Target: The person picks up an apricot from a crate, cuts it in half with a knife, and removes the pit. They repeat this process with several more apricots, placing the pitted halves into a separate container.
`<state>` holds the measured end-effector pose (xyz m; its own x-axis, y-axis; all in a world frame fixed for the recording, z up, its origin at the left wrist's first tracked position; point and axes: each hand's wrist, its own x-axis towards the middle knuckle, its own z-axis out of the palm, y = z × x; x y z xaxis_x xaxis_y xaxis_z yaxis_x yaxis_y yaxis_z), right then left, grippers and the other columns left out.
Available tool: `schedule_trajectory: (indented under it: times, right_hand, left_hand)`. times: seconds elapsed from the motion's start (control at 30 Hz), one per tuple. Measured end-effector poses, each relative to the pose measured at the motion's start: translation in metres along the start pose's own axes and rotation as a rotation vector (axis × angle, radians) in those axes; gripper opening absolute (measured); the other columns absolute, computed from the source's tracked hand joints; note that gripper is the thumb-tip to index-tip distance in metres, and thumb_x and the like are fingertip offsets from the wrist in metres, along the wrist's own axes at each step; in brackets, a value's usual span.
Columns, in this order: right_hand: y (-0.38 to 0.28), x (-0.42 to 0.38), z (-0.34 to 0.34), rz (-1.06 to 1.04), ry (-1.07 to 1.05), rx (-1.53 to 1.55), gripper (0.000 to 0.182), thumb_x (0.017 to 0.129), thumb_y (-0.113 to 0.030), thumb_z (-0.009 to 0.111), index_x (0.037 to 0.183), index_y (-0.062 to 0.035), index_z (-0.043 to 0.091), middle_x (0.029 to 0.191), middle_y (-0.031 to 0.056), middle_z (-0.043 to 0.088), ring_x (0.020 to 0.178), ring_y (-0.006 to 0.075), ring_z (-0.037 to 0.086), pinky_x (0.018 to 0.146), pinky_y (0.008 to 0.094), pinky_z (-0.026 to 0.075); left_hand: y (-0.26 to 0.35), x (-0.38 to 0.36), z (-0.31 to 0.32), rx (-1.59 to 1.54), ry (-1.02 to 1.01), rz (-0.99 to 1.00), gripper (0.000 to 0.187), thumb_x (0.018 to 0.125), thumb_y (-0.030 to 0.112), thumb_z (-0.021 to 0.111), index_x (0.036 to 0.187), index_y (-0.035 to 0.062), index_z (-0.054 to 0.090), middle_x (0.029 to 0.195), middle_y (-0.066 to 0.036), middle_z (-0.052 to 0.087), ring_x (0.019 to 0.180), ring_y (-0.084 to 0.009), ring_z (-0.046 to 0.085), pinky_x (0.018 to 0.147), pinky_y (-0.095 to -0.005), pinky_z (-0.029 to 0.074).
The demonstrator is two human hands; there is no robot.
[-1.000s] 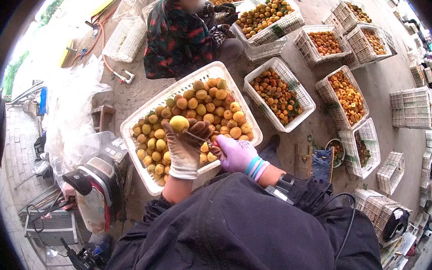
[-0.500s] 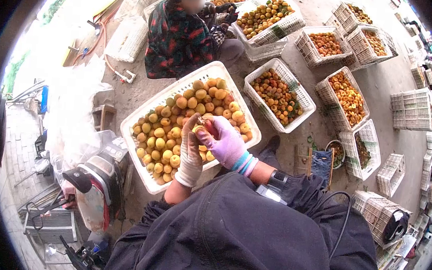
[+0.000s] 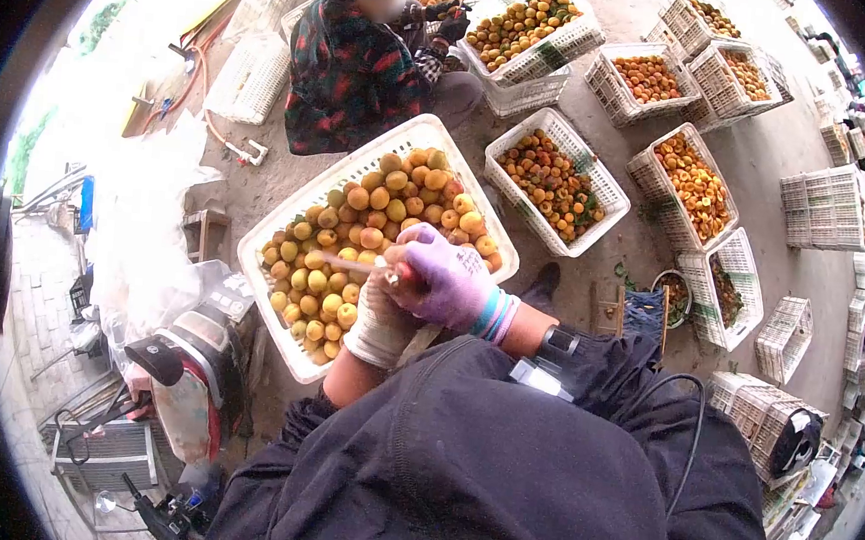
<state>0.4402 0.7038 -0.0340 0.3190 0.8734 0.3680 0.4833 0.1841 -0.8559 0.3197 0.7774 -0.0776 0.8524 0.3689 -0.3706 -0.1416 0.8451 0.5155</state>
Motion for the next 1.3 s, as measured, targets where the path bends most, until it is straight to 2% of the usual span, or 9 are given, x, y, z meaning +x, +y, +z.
schedule_trajectory:
  times: [0.07, 0.17, 0.2, 0.27, 0.47, 0.77, 0.87, 0.93, 1.3]
  right_hand:
    - [0.009, -0.003, 0.006, 0.302, 0.178, 0.457, 0.023, 0.09, -0.03, 0.063, 0.1, -0.0099, 0.059, 0.088, 0.0016, 0.059, 0.069, 0.0155, 0.058, 0.056, 0.0287, 0.046]
    - [0.006, -0.004, -0.005, 0.86, 0.253, 1.064, 0.036, 0.094, -0.045, 0.056, 0.111, -0.0138, 0.058, 0.083, -0.0048, 0.057, 0.05, 0.003, 0.047, 0.042, 0.0165, 0.036]
    - [0.004, -0.004, -0.008, 0.872, 0.263, 1.048, 0.036, 0.094, -0.045, 0.056, 0.113, -0.0136, 0.058, 0.083, -0.0052, 0.056, 0.053, 0.0027, 0.048, 0.044, 0.0168, 0.038]
    - [0.002, -0.004, -0.01, 0.829, 0.226, 0.949, 0.035, 0.094, -0.041, 0.056, 0.114, -0.0129, 0.057, 0.083, -0.0059, 0.055, 0.059, 0.0021, 0.049, 0.05, 0.0163, 0.04]
    - [0.019, -0.013, 0.02, 0.386, 0.049, 0.339, 0.034, 0.084, -0.022, 0.072, 0.106, -0.0028, 0.055, 0.098, 0.0089, 0.057, 0.088, 0.0208, 0.057, 0.079, 0.0303, 0.047]
    - [0.001, 0.005, 0.001, 0.303, -0.111, -0.05, 0.034, 0.081, -0.024, 0.072, 0.103, -0.0049, 0.055, 0.103, 0.0139, 0.058, 0.094, 0.0327, 0.059, 0.081, 0.0385, 0.048]
    - [0.013, -0.001, 0.007, 0.577, -0.074, 0.237, 0.034, 0.084, -0.019, 0.068, 0.111, -0.0032, 0.054, 0.102, 0.0088, 0.06, 0.094, 0.0205, 0.06, 0.083, 0.032, 0.048]
    - [0.011, 0.004, 0.0, 0.717, -0.004, 0.435, 0.033, 0.088, -0.015, 0.064, 0.115, 0.0, 0.053, 0.102, 0.0045, 0.06, 0.096, 0.0094, 0.055, 0.085, 0.0259, 0.046]
    - [0.026, 0.005, -0.007, 0.631, -0.001, 0.695, 0.034, 0.089, -0.003, 0.063, 0.122, -0.003, 0.052, 0.102, -0.0034, 0.057, 0.096, 0.0047, 0.054, 0.085, 0.0194, 0.046]
  left_hand:
    - [0.028, -0.01, 0.052, -0.231, 0.281, -0.15, 0.053, 0.093, 0.051, 0.048, 0.123, 0.0072, 0.053, 0.108, -0.007, 0.061, 0.102, -0.0215, 0.059, 0.09, -0.0333, 0.048]
    - [0.034, 0.005, -0.004, -0.241, -0.253, -0.159, 0.059, 0.092, 0.057, 0.047, 0.122, 0.007, 0.053, 0.107, -0.006, 0.063, 0.094, -0.0203, 0.062, 0.082, -0.0342, 0.051]
    - [0.029, 0.006, -0.007, -0.241, -0.253, -0.158, 0.059, 0.092, 0.057, 0.047, 0.122, 0.007, 0.053, 0.107, -0.006, 0.063, 0.094, -0.0203, 0.062, 0.082, -0.0342, 0.051]
    - [0.018, 0.005, 0.01, -0.099, 0.304, -0.024, 0.06, 0.086, 0.062, 0.055, 0.108, 0.0071, 0.059, 0.093, -0.004, 0.066, 0.079, -0.0155, 0.063, 0.071, -0.0252, 0.052]
    - [-0.003, 0.015, -0.01, -0.403, 0.089, -0.063, 0.069, 0.081, 0.063, 0.059, 0.118, 0.0055, 0.053, 0.109, -0.01, 0.062, 0.104, -0.0254, 0.06, 0.091, -0.0412, 0.05]
    - [0.004, 0.016, -0.008, -0.387, 0.135, 0.043, 0.051, 0.086, 0.053, 0.06, 0.115, 0.0107, 0.055, 0.11, -0.006, 0.06, 0.105, -0.0245, 0.058, 0.093, -0.0384, 0.048]
    - [0.012, 0.014, 0.004, -0.406, 0.056, 0.089, 0.05, 0.085, 0.051, 0.062, 0.112, 0.0089, 0.056, 0.11, -0.009, 0.061, 0.104, -0.0265, 0.059, 0.091, -0.0412, 0.05]
    - [0.022, 0.003, 0.013, -0.314, 0.318, 0.006, 0.052, 0.089, 0.053, 0.056, 0.111, 0.006, 0.057, 0.106, -0.009, 0.063, 0.099, -0.0241, 0.062, 0.085, -0.0406, 0.052]
    - [0.016, 0.002, -0.014, 0.022, 0.05, -0.154, 0.044, 0.09, 0.042, 0.06, 0.123, 0.0124, 0.054, 0.108, -0.004, 0.061, 0.096, -0.0177, 0.062, 0.075, -0.0306, 0.054]
